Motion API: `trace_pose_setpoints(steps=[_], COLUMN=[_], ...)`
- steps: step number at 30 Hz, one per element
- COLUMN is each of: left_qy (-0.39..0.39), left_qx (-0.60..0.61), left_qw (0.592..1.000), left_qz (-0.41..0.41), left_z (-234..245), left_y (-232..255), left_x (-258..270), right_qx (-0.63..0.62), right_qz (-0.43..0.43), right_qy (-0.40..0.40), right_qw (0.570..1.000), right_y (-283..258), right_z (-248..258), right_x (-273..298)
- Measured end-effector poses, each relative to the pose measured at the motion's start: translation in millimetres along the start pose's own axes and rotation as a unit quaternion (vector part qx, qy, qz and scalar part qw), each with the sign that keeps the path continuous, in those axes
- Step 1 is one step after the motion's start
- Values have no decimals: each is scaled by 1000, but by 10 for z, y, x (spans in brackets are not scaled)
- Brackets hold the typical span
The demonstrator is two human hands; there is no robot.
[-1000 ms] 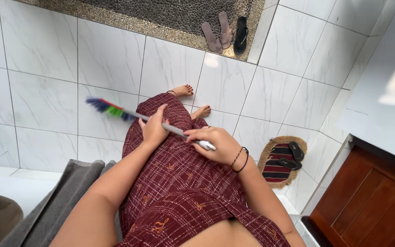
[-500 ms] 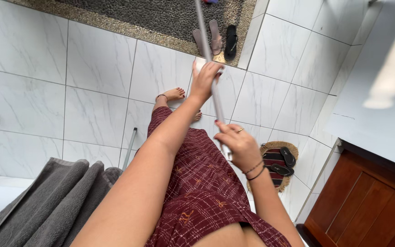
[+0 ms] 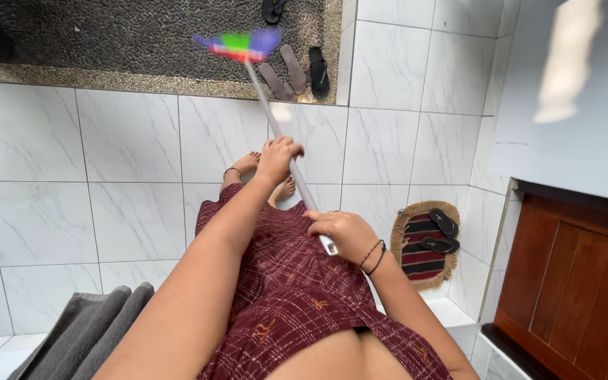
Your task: The person sweeps a tiled floor with a broom, moving from an indoor room past a baby bouncer and storage shelves, through a doorway, and into an entryway area with a doormat and parked scooter. The person continues sweeping the tiled floor near a clothes drying rack and a cardboard box.
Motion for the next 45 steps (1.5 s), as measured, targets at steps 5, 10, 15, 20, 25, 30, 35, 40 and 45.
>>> trace_pose_setpoints(steps=[5, 10, 15, 20, 25, 30, 35, 40, 45], left_qy=[-227, 170, -230, -282, -36, -478, -632, -636, -677], left_qx=[-154, 69, -139, -229, 20, -244, -353, -313, -310], left_qw=[962, 983, 963, 927, 993, 831, 644, 608, 555], left_qz=[-3, -26, 6, -94, -110, -146, -248, -358, -371], left_z=[-159, -39, -176, 50, 97, -496, -1225, -1778, -2382], left_y=[137, 187, 108, 323, 427, 153, 667, 1930, 3167], left_x=[-116, -427, -341, -917, -1326, -1174, -834, -286, 457], right_qx=[-137, -65, -36, -168, -157, -196, -405, -409, -320], right_qz=[-60, -16, -105, -169, -269, -241, -383, -410, -435], right_qy=[96, 206, 59, 231, 220, 342, 480, 625, 742], right_qw=[984, 976, 992, 944, 924, 887, 678, 524, 397], right_y=[407, 335, 336, 474, 452, 402, 528, 137, -365], right_z=[50, 100, -98, 100, 204, -184, -429, -1015, -1997], right_x=[280, 272, 95, 138, 213, 344, 1087, 2304, 3193])
Point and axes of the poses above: each hand's wrist, its own x-axis away from the middle knuckle, its own z-axis out of the back of the hand, y = z × x, the point moved 1 cm from there along -x, towards the middle knuckle, and after that the axes turned 2 degrees about z, right-handed, at the moved point
